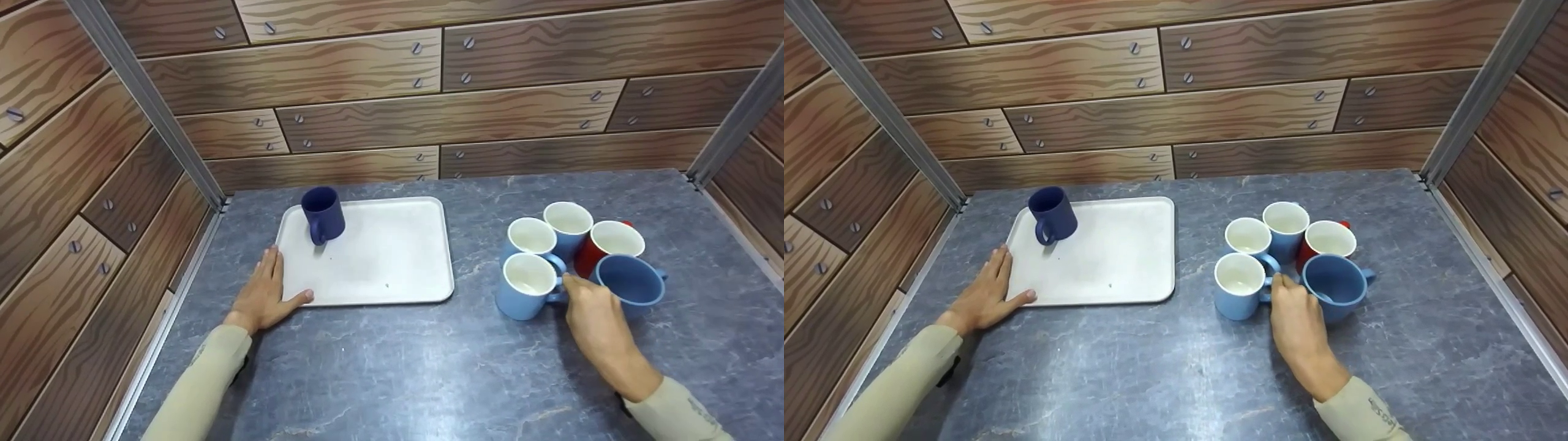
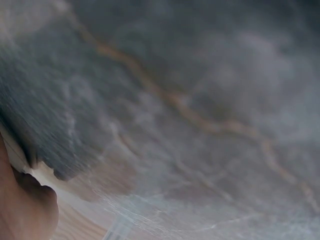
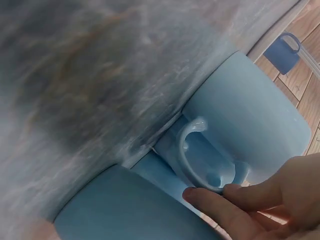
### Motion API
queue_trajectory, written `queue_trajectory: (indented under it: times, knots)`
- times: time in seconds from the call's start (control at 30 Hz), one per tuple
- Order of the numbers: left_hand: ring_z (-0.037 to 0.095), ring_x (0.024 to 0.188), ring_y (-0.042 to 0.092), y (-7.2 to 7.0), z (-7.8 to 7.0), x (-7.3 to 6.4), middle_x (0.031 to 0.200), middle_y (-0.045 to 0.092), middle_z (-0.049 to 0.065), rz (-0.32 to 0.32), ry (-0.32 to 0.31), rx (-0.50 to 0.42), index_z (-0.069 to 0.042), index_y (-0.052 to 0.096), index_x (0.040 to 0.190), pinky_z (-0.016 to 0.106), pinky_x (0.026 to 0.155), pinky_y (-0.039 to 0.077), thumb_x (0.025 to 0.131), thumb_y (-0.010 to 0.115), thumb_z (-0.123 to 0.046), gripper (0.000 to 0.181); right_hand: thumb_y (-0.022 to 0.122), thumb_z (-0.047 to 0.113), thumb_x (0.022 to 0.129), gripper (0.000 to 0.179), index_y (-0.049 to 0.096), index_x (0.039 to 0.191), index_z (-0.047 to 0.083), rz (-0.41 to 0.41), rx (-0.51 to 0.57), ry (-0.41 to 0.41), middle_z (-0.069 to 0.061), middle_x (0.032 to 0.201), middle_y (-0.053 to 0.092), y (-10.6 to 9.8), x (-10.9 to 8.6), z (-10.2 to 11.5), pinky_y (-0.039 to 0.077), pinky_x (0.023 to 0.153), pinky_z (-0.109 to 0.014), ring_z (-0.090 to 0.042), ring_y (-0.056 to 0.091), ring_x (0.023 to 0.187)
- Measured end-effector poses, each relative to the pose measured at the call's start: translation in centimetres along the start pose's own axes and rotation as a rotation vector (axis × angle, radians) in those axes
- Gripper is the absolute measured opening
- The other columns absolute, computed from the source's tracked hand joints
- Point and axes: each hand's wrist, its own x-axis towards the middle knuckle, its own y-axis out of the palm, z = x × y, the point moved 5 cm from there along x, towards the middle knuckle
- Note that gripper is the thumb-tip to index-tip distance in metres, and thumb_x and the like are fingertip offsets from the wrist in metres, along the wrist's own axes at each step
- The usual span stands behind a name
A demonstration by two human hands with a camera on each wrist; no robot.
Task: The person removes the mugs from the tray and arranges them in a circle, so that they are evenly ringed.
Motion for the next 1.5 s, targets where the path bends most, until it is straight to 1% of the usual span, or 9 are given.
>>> queue_trajectory:
  times: [0.23,0.33,0.47,0.6,0.73,0.87,1.03,1.2,1.5]
  knots:
    - [0.048,0.164,0.006,-0.4,-0.4,-0.3,0.176,0.006,0.031,-0.034,0.025,-0.001,0.014,0.013,0.165,0.057,0.135,0.015,0.097,0.054,-0.078,0.121,0.057,-0.024,0.082,0.024,0.071,0.094,-0.008,0.036,0.021,0.041,-0.023,0.08,0.071,-0.2,0.4,0.2,0.055,0.057,-0.066,-0.049,0.07,0.07]
    - [0.047,0.165,0.006,-0.4,-0.3,-0.3,0.176,0.006,0.031,-0.037,0.023,-0.001,0.013,0.013,0.165,0.057,0.135,0.015,0.097,0.054,-0.078,0.121,0.06,-0.022,0.085,0.026,0.074,0.103,-0.011,0.029,0.059,0.052,-0.028,0.088,0.073,-0.7,0.8,0.5,0.058,0.063,-0.067,-0.051,0.072,0.078]
    - [0.047,0.165,0.005,-0.2,-0.2,-0.2,0.177,0.004,0.03,-0.031,0.021,-0.008,0.012,0.012,0.165,0.057,0.135,0.015,0.096,0.054,-0.079,0.122,0.068,-0.018,0.088,0.028,0.074,0.115,-0.013,-0.026,0.127,0.052,-0.029,0.101,0.075,-1.6,2.0,1.4,0.06,0.073,-0.065,-0.051,0.074,0.089]
    - [0.047,0.165,0.005,-0.1,0.0,-0.1,0.177,0.004,0.03,-0.037,0.023,-0.01,0.012,0.012,0.165,0.057,0.135,0.014,0.096,0.054,-0.078,0.122,0.076,-0.013,0.088,0.029,0.074,0.117,-0.011,-0.072,0.189,0.012,-0.026,0.105,0.076,-2.1,3.8,2.8,0.06,0.08,-0.054,-0.044,0.075,0.093]
    - [0.047,0.165,0.004,-0.2,0.0,0.0,0.177,0.003,0.03,-0.037,0.023,-0.013,0.012,0.011,0.166,0.056,0.135,0.014,0.097,0.054,-0.078,0.121,0.081,-0.008,0.086,0.031,0.076,0.116,-0.009,-0.077,0.249,-0.039,-0.022,0.107,0.078,-1.9,5.5,4.4,0.058,0.084,-0.039,-0.036,0.076,0.094]
    - [0.046,0.165,0.003,-0.2,-0.1,0.0,0.177,0.002,0.029,-0.026,0.015,-0.003,0.012,0.011,0.166,0.056,0.135,0.014,0.096,0.052,-0.079,0.122,0.085,-0.002,0.084,0.029,0.078,0.112,-0.005,-0.046,0.29,-0.077,-0.018,0.106,0.079,-1.0,6.9,5.9,0.06,0.082,-0.033,-0.031,0.076,0.089]
    - [0.043,0.166,0.002,0.1,0.0,0.1,0.178,0.0,0.027,-0.008,0.001,0.011,0.01,0.01,0.166,0.054,0.136,0.014,0.096,0.05,-0.082,0.123,0.088,0.005,0.085,0.031,0.078,0.112,-0.006,0.001,0.343,-0.093,-0.02,0.102,0.079,0.7,8.2,7.5,0.063,0.078,-0.045,-0.031,0.075,0.088]
    - [0.044,0.166,0.003,0.2,0.0,0.0,0.178,0.002,0.027,-0.015,0.006,-0.003,0.01,0.011,0.166,0.054,0.135,0.014,0.095,0.052,-0.081,0.123,0.088,0.01,0.087,0.035,0.078,0.117,-0.005,0.089,0.416,-0.041,-0.02,0.107,0.079,2.4,9.2,8.6,0.065,0.083,-0.049,-0.033,0.077,0.095]
    - [0.045,0.165,0.004,0.2,0.0,0.2,0.177,0.003,0.028,-0.036,0.018,-0.002,0.011,0.012,0.166,0.055,0.135,0.014,0.095,0.053,-0.08,0.123,0.087,0.018,0.09,0.039,0.077,0.121,-0.003,0.222,0.506,0.043,-0.02,0.114,0.078,4.8,11.0,10.7,0.066,0.091,-0.045,-0.035,0.077,0.104]
